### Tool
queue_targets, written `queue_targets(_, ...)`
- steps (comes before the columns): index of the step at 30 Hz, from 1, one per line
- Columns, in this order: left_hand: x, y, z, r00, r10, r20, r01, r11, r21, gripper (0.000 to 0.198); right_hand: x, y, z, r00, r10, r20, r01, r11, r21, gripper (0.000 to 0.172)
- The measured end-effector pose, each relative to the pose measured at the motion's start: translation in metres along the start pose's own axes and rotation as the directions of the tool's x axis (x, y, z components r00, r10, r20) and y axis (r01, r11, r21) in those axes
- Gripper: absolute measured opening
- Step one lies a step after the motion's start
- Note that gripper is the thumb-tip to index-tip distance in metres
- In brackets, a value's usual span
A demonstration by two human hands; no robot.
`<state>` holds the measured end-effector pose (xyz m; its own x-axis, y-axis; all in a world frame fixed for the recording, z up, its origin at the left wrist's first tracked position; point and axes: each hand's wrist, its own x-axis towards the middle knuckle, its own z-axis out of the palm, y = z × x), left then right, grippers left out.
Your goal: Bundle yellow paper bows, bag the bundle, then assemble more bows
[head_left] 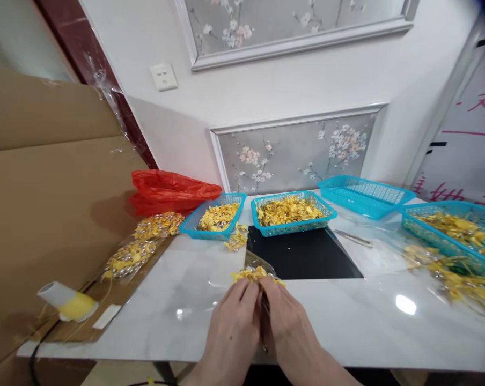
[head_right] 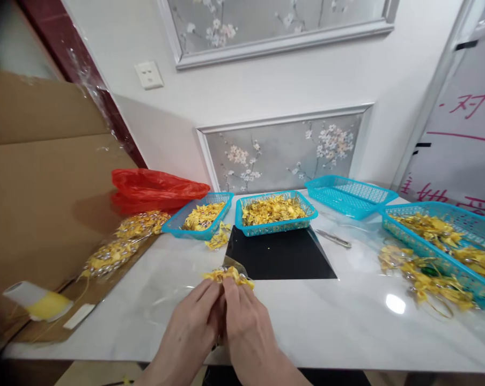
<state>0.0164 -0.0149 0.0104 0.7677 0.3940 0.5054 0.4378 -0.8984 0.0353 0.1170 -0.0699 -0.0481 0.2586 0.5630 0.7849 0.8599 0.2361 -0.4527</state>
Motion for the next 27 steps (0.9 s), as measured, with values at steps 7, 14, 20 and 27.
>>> queue_targets(7,0.002,0.013,-0.002,0.989,0.143,-0.022,-0.142,0.989,0.051,0.025,0.009,0.015,-0.016,0.995,0.083,-0.056,-0.078,0.993,0.091,0.021)
queue_targets(14,-0.020,0.003,0.008,0.976,-0.028,-0.216,0.077,0.972,0.224,0.024,0.008,0.019,-0.028,0.982,0.126,-0.137,-0.127,0.992,0.000,0.023)
queue_targets(20,-0.024,0.017,0.023,0.976,-0.052,-0.211,0.059,0.998,0.023,0.021,0.014,0.021,-0.032,0.972,0.197,-0.131,-0.206,0.977,-0.062,0.023)
queue_targets(27,-0.041,0.046,0.040,0.946,-0.095,-0.310,0.000,0.956,-0.292,0.025,0.020,0.025,-0.043,0.948,0.292,-0.127,-0.302,0.951,-0.067,0.018)
